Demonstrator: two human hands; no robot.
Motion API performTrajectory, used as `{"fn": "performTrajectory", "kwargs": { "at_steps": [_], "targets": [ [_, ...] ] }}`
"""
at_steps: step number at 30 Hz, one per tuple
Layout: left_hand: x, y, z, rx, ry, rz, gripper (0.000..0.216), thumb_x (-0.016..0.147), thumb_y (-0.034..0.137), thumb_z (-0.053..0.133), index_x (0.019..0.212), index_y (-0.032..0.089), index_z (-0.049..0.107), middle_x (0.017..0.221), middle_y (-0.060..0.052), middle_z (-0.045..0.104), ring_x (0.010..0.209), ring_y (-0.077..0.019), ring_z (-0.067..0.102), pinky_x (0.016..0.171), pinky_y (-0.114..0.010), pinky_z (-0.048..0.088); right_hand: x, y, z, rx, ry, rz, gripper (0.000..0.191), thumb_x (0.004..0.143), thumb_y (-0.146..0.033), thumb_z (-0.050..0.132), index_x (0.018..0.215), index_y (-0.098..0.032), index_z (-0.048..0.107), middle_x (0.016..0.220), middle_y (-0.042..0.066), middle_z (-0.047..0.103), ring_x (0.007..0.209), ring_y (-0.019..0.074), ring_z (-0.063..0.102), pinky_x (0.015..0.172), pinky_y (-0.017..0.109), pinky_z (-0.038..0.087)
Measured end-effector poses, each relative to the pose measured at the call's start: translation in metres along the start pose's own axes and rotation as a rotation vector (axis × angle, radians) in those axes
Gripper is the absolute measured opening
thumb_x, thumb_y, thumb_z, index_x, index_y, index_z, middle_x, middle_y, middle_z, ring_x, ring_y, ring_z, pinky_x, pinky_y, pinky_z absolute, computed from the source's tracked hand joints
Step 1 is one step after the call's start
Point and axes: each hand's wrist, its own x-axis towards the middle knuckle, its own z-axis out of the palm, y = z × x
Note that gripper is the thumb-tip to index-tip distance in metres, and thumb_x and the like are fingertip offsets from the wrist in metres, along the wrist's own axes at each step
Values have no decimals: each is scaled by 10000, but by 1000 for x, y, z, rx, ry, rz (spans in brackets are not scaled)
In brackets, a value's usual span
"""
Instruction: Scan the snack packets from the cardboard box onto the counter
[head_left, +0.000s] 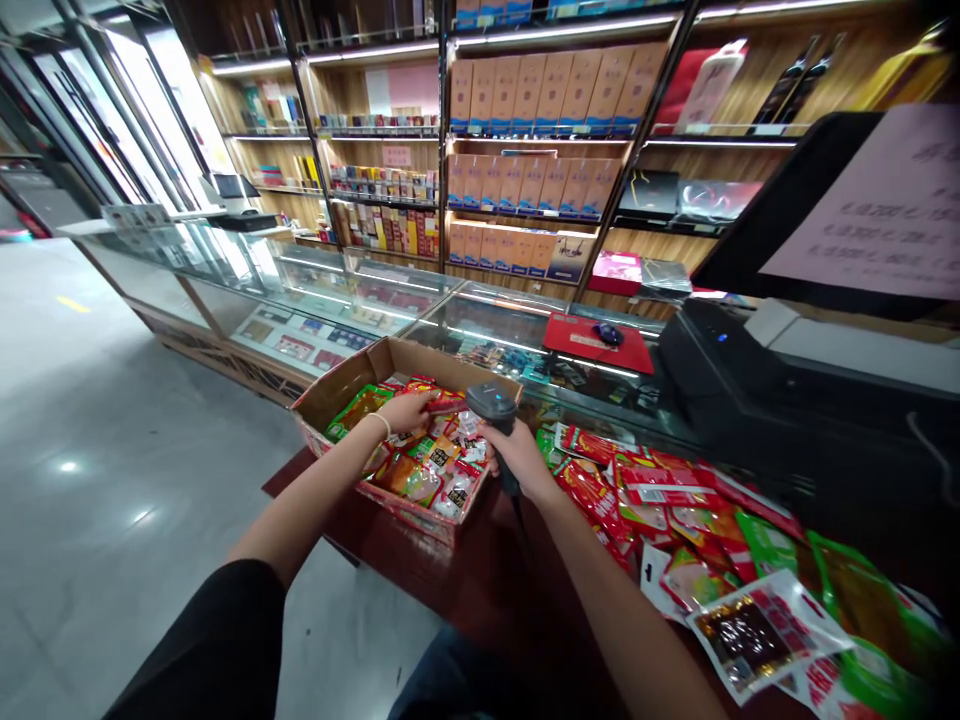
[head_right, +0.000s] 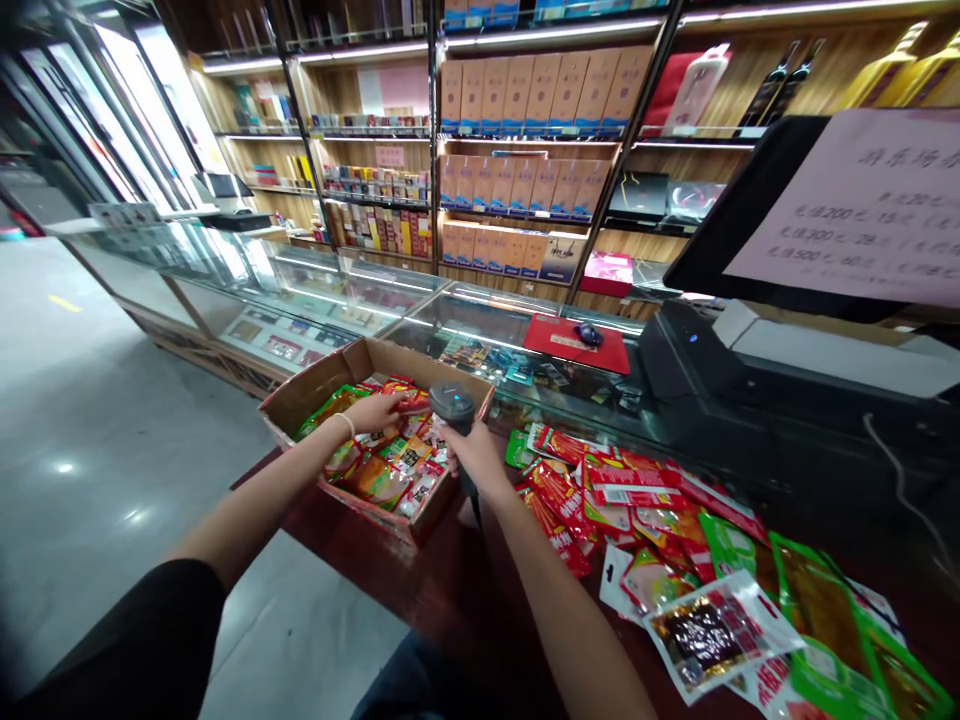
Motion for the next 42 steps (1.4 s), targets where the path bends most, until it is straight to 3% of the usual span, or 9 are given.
{"fn": "performTrajectory", "kwargs": {
  "at_steps": [4,8,13,17,24,28,33,39,42],
  "targets": [
    [-4,5,-7,-500,181,-119,337,851,376,518,1109,183,615,1053,-88,688,947,-234,639,836,-333,487,-4,1,-5,-28,-38,-29,351,718,-487,706,761,-204,501,472,-65,525,333,108,484,303,216,415],
    [-1,16,-7,-1136,102,-167,363,852,455,532,1059,167,607,987,-76,709,840,-196,668,749,-314,530,-12,1,-16,-37,-37,-58,367,734,-501,696,811,-201,499,481,-71,527,327,108,476,294,209,395],
    [-4,29,-22,-1480,128,-225,285,781,315,674,1003,149,608,927,-70,709,739,-146,670,687,-269,548,-30,-8,-29,-26,-7,-42,383,741,-500,682,873,-218,458,469,-93,517,306,101,449,295,196,365],
    [-16,43,-41,-1568,195,-299,314,694,194,759,966,148,608,906,-65,710,718,-127,675,686,-247,558,-47,-13,-39,-97,6,-88,405,757,-477,665,982,-232,433,488,-105,530,324,108,469,312,191,371],
    [-27,83,-50,-1541,229,-197,380,674,247,794,992,155,607,946,-63,712,756,-122,681,697,-226,547,-71,-10,-56,-174,18,-147,515,767,-445,660,1157,-268,373,488,-134,502,318,113,469,310,185,351],
    [-26,104,-50,-1522,213,-167,386,683,244,782,1016,145,612,969,-72,710,771,-127,677,731,-250,550,-80,-15,-60,-186,23,-147,493,764,-412,677,1140,-261,396,487,-126,505,316,115,452,308,199,345],
    [-22,122,-48,-1501,216,-96,381,700,276,763,1012,122,607,981,-111,705,789,-171,683,713,-290,558,-89,-16,-68,-302,47,-154,248,767,-365,671,904,-230,514,424,-84,492,321,131,472,338,232,357],
    [-12,146,-42,-1413,174,-104,472,650,329,799,1027,163,567,944,-64,705,763,-154,683,696,-272,556,-105,-6,-93,-185,165,-148,385,753,-386,690,1061,-250,503,514,-78,540,358,132,488,338,240,388],
    [2,171,-37,-1316,38,-70,465,633,383,802,962,159,562,873,-48,701,726,-151,673,668,-266,546,-122,-3,-114,-99,269,-131,426,751,-392,693,1101,-258,491,515,-88,517,358,120,466,344,235,388]
  ]
}}
